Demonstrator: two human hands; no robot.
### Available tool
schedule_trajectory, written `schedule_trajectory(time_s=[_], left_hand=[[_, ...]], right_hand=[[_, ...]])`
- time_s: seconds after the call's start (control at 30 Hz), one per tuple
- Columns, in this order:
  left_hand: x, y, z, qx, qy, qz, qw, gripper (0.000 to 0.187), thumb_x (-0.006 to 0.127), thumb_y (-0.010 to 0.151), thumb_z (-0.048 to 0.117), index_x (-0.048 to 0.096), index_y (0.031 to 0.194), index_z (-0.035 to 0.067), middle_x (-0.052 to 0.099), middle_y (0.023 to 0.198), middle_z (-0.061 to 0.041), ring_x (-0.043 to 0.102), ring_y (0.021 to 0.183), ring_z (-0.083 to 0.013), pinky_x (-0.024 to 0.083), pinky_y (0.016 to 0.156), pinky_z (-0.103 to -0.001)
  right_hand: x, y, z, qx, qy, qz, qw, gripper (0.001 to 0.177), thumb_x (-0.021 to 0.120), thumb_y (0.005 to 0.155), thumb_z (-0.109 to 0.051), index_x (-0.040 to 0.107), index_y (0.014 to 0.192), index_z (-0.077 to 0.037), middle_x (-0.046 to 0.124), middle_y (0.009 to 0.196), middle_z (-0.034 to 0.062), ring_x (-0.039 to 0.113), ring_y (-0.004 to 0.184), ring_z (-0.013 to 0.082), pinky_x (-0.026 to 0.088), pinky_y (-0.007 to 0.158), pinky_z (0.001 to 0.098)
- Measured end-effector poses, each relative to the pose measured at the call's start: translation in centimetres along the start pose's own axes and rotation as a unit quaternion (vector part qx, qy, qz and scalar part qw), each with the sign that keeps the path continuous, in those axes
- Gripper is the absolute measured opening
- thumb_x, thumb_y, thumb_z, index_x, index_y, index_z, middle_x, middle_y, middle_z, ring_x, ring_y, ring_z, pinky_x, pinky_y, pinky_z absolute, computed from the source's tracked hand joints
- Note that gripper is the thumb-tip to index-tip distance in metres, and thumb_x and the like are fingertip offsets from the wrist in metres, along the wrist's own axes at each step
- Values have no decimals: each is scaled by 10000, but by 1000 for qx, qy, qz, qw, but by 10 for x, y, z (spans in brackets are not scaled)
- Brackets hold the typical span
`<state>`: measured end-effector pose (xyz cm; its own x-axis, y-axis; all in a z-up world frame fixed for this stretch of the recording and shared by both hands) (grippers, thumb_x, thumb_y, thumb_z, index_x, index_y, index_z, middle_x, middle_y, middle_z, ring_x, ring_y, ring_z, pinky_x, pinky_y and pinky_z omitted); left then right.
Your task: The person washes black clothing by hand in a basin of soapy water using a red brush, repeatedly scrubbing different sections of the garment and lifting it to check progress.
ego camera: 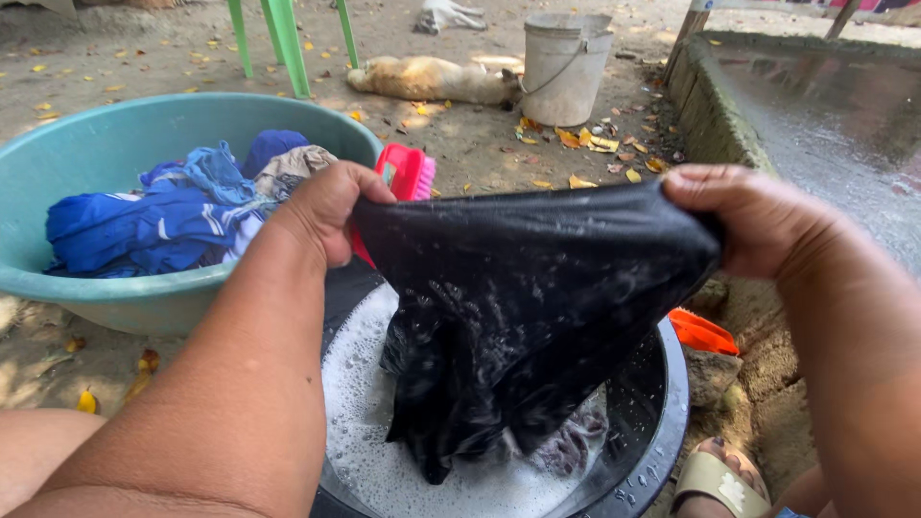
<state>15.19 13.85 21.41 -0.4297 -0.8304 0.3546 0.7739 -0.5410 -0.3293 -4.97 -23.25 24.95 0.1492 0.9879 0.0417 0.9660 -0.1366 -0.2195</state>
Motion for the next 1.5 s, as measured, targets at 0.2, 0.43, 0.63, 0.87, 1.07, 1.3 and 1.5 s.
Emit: schedule_trajectory(time_s=[0.2,0.43,0.63,0.87,1.07,1.3,1.5], left_hand=[[-23,41,-46,-3,156,153,976,149,635,669,-19,613,815,5,624,689,-133,642,634,-342,559,655,-571],[-116,54,-220,-28,440,378,814,685,841,705,87,611,1330,246,602,1385,-142,554,1309,-340,471,1055,-428],[-151,17,-316,-156,512,404,741,769,790,781,110,459,1426,367,563,1390,-224,558,1285,-396,459,1052,-460],[-100,65,-230,-17,416,436,798,618,682,850,141,497,1397,360,688,1241,-132,646,1148,-383,496,947,-472],[75,113,-188,218,427,140,867,626,849,671,208,584,1234,274,762,1096,-94,749,1031,-289,591,893,-411],[-12,52,-231,-81,612,199,761,665,697,871,512,402,1465,467,696,1299,-84,657,1209,-350,501,1020,-500],[-31,57,-215,9,399,301,866,769,725,739,217,441,1447,315,688,1214,-144,741,1031,-342,620,851,-464]], right_hand=[[-1,40,62,121,-167,57,977,419,735,886,-270,696,1235,-41,740,1150,114,689,998,215,539,956,394],[35,64,260,237,-294,77,923,472,794,847,-308,759,1256,-75,792,1218,145,695,1124,255,525,954,369],[33,66,268,299,-228,95,922,540,797,885,-323,670,1346,-73,761,1217,101,688,1131,209,495,1010,340],[34,68,256,288,79,134,945,317,624,939,-284,675,1196,-105,743,1092,44,686,1009,213,517,961,428],[39,68,268,309,121,166,929,295,595,969,-280,687,1137,-55,749,1048,89,695,979,236,538,931,409],[30,48,254,304,28,169,937,287,707,912,-235,666,1146,-75,734,1045,118,685,935,240,558,822,419],[45,50,252,325,-66,106,937,293,669,912,-262,736,1130,-79,761,1044,106,700,939,243,556,800,394]])
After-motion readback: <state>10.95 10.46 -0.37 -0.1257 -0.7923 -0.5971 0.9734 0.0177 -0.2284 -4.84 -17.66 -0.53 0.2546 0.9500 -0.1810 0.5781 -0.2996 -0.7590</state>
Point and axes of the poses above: each hand's wrist, its own y-axis towards the middle knuckle, its own x-axis out of the palm, z = x × y, the point moved 3 cm from there along y, towards the middle knuckle
